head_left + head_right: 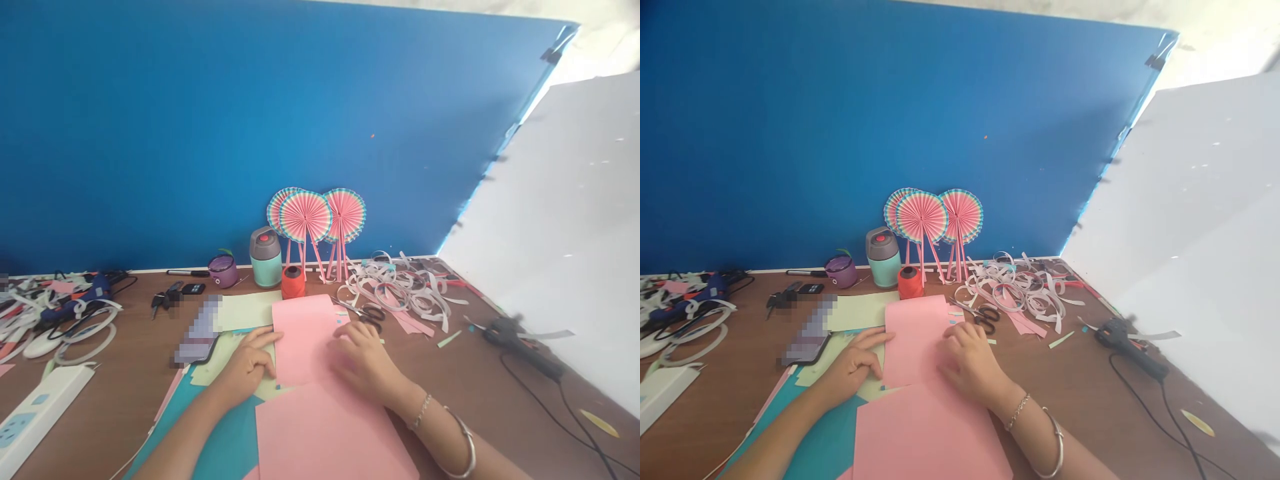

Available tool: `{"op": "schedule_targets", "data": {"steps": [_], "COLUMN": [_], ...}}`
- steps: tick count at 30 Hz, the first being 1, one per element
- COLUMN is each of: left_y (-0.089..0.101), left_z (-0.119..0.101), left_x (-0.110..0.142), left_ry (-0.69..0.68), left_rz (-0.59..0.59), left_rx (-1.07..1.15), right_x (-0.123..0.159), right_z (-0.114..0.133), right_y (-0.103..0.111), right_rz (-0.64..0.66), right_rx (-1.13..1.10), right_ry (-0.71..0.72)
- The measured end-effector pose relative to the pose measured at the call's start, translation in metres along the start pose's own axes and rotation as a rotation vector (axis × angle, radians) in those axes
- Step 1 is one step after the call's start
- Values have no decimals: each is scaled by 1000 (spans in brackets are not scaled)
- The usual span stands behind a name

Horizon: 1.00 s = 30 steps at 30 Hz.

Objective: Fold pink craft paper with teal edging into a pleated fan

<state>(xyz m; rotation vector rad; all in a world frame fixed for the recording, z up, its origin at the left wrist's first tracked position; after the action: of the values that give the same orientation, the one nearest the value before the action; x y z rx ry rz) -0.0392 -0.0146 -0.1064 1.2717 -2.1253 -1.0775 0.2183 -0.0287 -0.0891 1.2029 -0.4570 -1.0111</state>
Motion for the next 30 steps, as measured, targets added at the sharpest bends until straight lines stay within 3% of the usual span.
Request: {"op": "schedule_targets", "data": {"steps": [3, 11, 14, 17, 20, 23, 26, 28, 30], "left_y": [-1, -3, 4, 12, 15, 11, 1, -7, -11], "left_z": [-1, 2, -3, -14, -27, -42, -55, -62, -63], "left_x": [1, 0, 2, 4, 2, -2, -7, -13, -21], "left_ry": [-12, -122, -131, -101, -94, -76, -63, -51, 26], "left_rz": [-22, -185, -367, -506, -432, -262, -149, -116, -206], "left_rx": [21, 88, 103, 108, 102, 140, 267, 428, 546], "right_x": [-2, 0, -1, -3, -6, -10, -17, -22, -26], "right_z": [12, 13, 11, 5, -2, -3, 4, 10, 16], "right_y": [-3, -9, -6, 2, 8, 9, 8, 6, 0], "right_rz": [75, 152, 55, -132, -258, -233, -175, -155, -147], "right_rx": [35, -182, -315, -476, -561, -540, -384, -263, -165], "right_ry": [123, 65, 64, 2, -89, -89, 10, 89, 139]}}
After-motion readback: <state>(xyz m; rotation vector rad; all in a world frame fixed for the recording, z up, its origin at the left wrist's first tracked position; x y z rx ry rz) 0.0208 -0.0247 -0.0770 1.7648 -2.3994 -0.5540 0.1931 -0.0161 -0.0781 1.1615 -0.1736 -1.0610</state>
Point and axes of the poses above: each hand's wrist, its own x-axis away from the middle knuckle, its own y-axis out of the back of the hand, z = x × y, the point moved 2 cm from there along -x, towards the middle knuckle, and after that the axes turned 4 degrees about z, right-handed, at the moved point
